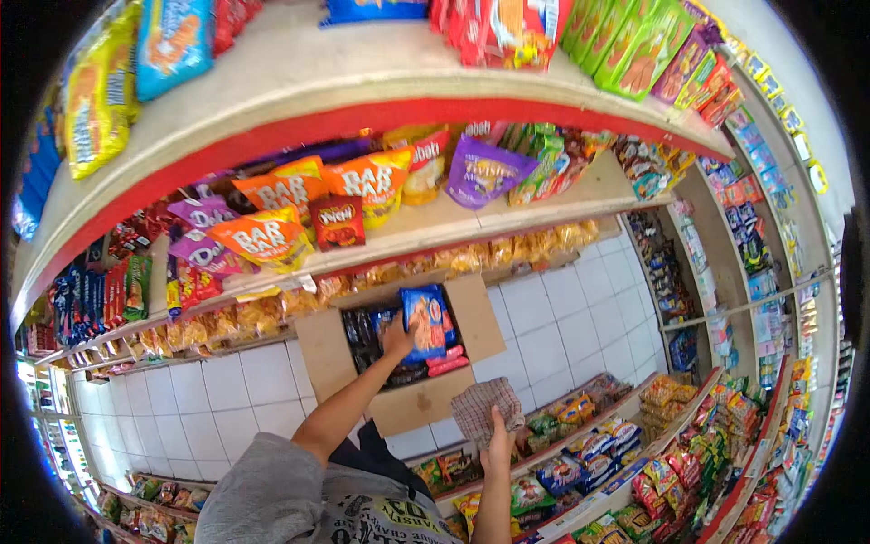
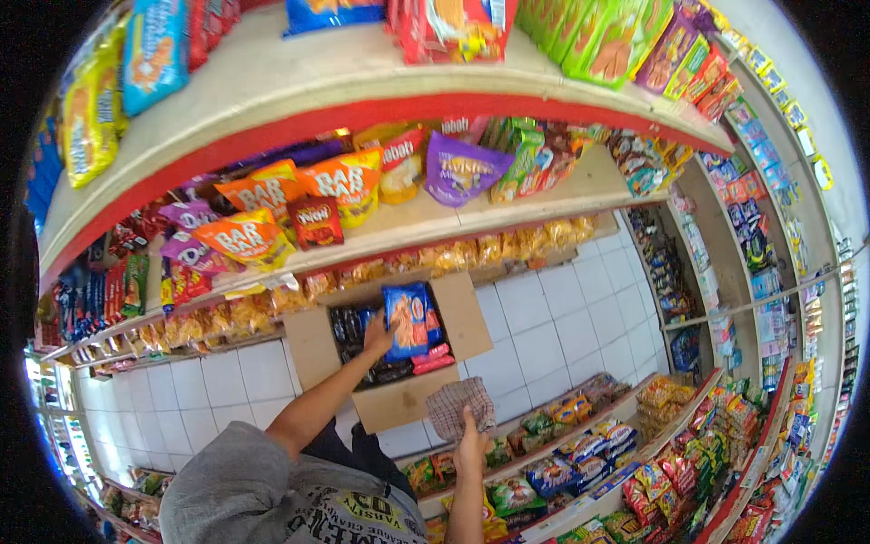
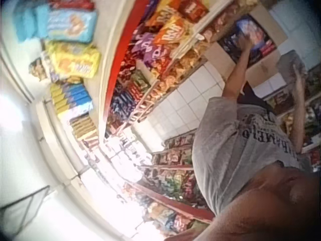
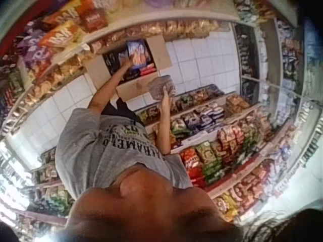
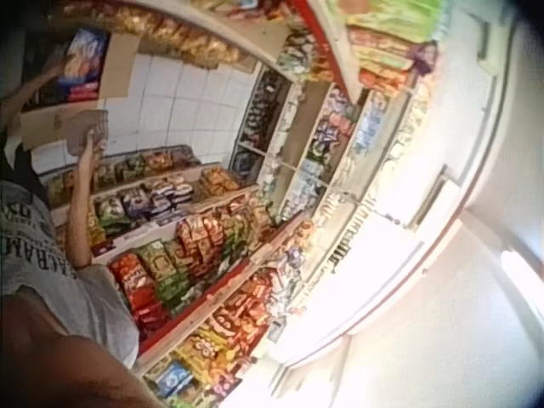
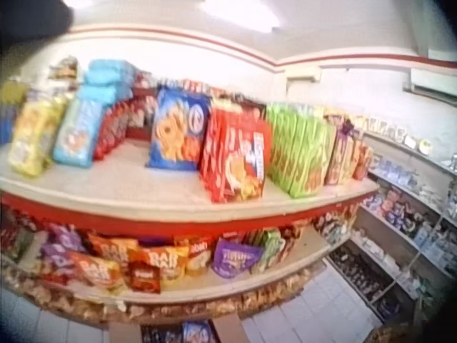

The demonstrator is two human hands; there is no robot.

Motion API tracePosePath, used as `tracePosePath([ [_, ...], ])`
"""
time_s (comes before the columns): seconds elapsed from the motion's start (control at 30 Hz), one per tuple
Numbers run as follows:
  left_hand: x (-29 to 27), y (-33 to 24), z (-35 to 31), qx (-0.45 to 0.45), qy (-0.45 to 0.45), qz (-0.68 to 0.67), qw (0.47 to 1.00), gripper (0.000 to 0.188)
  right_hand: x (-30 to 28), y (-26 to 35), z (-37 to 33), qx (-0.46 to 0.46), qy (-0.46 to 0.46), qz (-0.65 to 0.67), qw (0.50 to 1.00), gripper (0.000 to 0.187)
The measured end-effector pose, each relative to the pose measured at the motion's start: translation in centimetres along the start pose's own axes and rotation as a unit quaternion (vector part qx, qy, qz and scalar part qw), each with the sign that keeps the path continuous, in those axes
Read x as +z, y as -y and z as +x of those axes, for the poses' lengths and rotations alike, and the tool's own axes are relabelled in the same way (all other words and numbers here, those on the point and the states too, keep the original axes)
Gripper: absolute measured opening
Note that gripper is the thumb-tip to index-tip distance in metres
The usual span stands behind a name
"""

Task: Cleaning and restocking snack packages on the grocery store shelves.

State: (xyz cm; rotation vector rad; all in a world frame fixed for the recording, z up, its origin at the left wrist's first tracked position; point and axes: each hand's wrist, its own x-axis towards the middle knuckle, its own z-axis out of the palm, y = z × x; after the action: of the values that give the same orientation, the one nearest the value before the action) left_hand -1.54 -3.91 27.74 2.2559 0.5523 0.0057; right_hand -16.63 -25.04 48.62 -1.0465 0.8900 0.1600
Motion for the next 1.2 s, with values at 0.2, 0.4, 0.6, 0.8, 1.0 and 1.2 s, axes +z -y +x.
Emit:
tracePosePath([
  [0.2,-12.2,-0.5,-7.4,0.033,0.175,-0.394,0.902,0.056,3.2,-0.1,2.1,-0.285,0.07,-0.2,0.935,0.043],
  [0.4,-25.9,-5.1,-14.8,-0.16,0.262,-0.547,0.778,0.049,12.8,-4.3,-0.4,-0.393,0.292,-0.244,0.837,0.037],
  [0.6,-34.4,-5.0,-16.7,-0.04,0.224,-0.768,0.599,0.055,22.3,-3.6,-10.9,-0.427,0.354,-0.215,0.804,0.036],
  [0.8,-38.3,-0.4,-14.9,-0.098,0.228,-0.716,0.652,0.066,25.9,-4.9,-17.7,-0.388,0.37,-0.294,0.791,0.039],
  [1.0,-44.3,-2.3,-15.4,0.041,0.096,-0.711,0.695,0.062,25.4,-7.1,-26.4,-0.555,0.469,-0.373,0.577,0.054],
  [1.2,-43.9,-1.1,-18.3,0.096,0.161,-0.656,0.731,0.069,29.1,-4.8,-26.7,-0.514,0.499,-0.308,0.626,0.044],
])
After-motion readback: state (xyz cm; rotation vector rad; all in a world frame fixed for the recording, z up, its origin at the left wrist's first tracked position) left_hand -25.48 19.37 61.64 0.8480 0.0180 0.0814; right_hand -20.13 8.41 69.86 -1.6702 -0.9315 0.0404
